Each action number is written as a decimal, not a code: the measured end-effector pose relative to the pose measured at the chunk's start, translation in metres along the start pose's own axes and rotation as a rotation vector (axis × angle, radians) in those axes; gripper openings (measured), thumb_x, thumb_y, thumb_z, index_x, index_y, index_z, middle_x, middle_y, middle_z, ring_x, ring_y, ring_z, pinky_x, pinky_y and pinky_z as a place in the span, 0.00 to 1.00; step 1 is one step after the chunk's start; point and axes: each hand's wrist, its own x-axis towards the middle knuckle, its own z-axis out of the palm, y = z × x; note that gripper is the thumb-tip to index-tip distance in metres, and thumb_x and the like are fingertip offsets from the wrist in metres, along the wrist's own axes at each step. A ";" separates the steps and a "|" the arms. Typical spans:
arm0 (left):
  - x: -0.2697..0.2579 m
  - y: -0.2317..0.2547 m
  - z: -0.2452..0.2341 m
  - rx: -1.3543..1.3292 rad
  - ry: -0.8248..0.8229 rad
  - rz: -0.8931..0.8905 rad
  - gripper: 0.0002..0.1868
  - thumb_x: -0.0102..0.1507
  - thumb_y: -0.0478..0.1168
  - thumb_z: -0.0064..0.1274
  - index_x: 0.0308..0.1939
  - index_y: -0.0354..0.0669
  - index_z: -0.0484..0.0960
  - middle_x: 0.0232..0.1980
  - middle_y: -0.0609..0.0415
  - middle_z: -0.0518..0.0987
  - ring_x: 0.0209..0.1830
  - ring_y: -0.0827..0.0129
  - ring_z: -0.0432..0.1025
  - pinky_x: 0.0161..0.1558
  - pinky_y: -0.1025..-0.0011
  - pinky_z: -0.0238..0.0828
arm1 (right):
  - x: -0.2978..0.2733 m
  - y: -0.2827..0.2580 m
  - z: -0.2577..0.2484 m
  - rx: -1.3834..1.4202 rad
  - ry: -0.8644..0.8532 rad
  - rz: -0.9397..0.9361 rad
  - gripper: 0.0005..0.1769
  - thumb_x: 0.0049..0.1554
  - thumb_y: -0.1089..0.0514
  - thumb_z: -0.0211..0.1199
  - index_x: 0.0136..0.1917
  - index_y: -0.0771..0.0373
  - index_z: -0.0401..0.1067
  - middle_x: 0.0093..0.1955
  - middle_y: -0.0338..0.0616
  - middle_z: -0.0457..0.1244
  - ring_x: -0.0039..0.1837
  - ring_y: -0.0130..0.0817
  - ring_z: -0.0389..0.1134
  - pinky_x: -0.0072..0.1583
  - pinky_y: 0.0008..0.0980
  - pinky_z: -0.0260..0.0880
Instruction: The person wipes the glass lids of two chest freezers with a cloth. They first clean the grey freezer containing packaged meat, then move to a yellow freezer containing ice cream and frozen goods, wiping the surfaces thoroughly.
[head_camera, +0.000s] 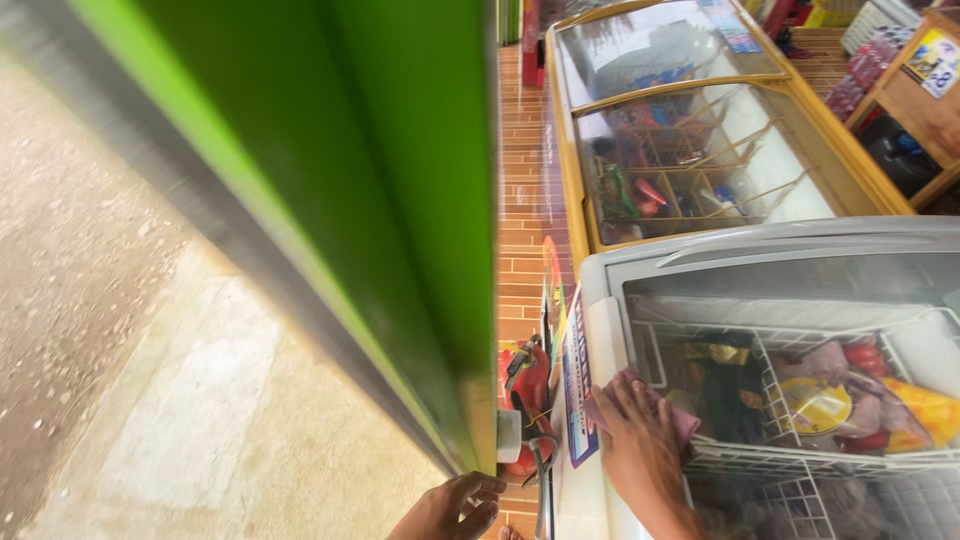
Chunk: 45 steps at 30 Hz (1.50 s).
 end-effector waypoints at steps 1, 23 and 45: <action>-0.016 -0.003 -0.003 -0.020 0.045 0.025 0.18 0.66 0.45 0.53 0.58 0.45 0.80 0.54 0.50 0.86 0.52 0.63 0.82 0.56 0.65 0.79 | -0.007 -0.002 -0.003 -0.015 -0.032 -0.009 0.36 0.54 0.55 0.60 0.76 0.45 0.63 0.83 0.47 0.49 0.82 0.46 0.45 0.77 0.55 0.42; -0.374 -0.075 -0.025 -0.612 0.893 -0.671 0.21 0.69 0.45 0.42 0.65 0.46 0.79 0.64 0.50 0.82 0.61 0.59 0.79 0.60 0.59 0.76 | -0.144 -0.255 0.039 0.933 -0.733 0.045 0.26 0.61 0.58 0.57 0.73 0.60 0.65 0.59 0.44 0.71 0.56 0.29 0.73 0.58 0.30 0.72; -0.266 -0.246 -0.238 -0.630 1.028 -0.631 0.21 0.69 0.42 0.43 0.65 0.46 0.79 0.66 0.49 0.79 0.61 0.56 0.78 0.59 0.55 0.78 | 0.075 -0.410 0.149 1.275 -0.495 0.219 0.22 0.63 0.58 0.57 0.68 0.69 0.70 0.56 0.48 0.69 0.54 0.32 0.69 0.57 0.35 0.70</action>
